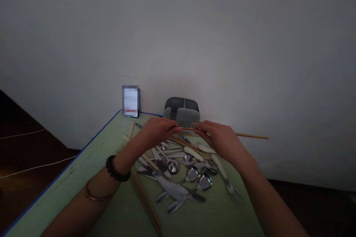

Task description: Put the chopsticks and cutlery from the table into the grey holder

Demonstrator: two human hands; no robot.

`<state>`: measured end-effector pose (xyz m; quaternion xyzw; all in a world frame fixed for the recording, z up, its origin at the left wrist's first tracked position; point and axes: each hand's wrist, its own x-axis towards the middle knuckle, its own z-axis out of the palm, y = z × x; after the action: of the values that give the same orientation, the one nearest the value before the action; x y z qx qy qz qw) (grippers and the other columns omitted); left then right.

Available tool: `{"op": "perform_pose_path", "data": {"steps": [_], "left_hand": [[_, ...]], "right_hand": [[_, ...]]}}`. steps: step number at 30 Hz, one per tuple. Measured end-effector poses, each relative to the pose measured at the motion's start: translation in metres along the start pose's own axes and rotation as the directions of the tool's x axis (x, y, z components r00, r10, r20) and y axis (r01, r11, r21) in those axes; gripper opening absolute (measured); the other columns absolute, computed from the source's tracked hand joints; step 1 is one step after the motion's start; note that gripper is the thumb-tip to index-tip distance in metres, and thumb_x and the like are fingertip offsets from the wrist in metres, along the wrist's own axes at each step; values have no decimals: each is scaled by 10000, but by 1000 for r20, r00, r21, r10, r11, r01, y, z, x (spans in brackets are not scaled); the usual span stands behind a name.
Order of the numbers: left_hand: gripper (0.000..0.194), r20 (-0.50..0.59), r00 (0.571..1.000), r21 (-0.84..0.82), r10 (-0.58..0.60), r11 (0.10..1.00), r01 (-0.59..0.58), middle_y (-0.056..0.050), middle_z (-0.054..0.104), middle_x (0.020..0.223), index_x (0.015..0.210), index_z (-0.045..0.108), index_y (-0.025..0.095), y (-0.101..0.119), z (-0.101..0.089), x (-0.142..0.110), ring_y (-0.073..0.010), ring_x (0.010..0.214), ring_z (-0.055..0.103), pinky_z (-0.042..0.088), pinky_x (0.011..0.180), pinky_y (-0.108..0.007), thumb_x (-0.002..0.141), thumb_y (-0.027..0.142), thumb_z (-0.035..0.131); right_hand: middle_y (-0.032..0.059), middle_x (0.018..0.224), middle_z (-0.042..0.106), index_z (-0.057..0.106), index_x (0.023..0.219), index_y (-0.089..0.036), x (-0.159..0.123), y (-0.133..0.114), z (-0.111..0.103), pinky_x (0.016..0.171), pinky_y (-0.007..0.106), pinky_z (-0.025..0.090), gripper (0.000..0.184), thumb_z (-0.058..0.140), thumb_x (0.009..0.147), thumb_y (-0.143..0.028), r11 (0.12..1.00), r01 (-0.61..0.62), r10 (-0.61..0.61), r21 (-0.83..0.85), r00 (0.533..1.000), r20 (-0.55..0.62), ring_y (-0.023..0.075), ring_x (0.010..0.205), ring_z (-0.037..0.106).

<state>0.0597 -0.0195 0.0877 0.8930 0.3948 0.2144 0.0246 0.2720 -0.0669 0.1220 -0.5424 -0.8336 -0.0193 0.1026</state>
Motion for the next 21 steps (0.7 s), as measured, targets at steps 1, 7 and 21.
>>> {"op": "perform_pose_path", "data": {"steps": [1,7,21], "left_hand": [[273,2,1000,-21,-4,1000,4,-39,715,791,882,710,185,0,-5,4,-161,700,626,397,616,-240,905,378,519],[195,-91,991,-239,-94,968,70,-4,723,831,900,708,196,-13,-14,22,-138,712,622,413,642,-220,877,326,563],[435,-209,961,-139,-179,979,152,-99,512,1208,1220,553,195,-56,43,30,-248,1127,487,413,983,-409,796,236,644]], "right_hand": [[53,959,684,664,994,-230,3,2,-7,711,290,423,236,466,929,-341,1000,11,-11,-20,1000,-14,207,847,624],[97,943,624,687,900,-183,24,16,-34,774,338,421,147,569,874,-266,988,119,-140,-100,959,-247,226,882,556],[-14,779,570,526,817,-189,75,46,-58,546,238,496,197,567,854,-377,808,212,146,549,832,-536,91,574,602]]}}
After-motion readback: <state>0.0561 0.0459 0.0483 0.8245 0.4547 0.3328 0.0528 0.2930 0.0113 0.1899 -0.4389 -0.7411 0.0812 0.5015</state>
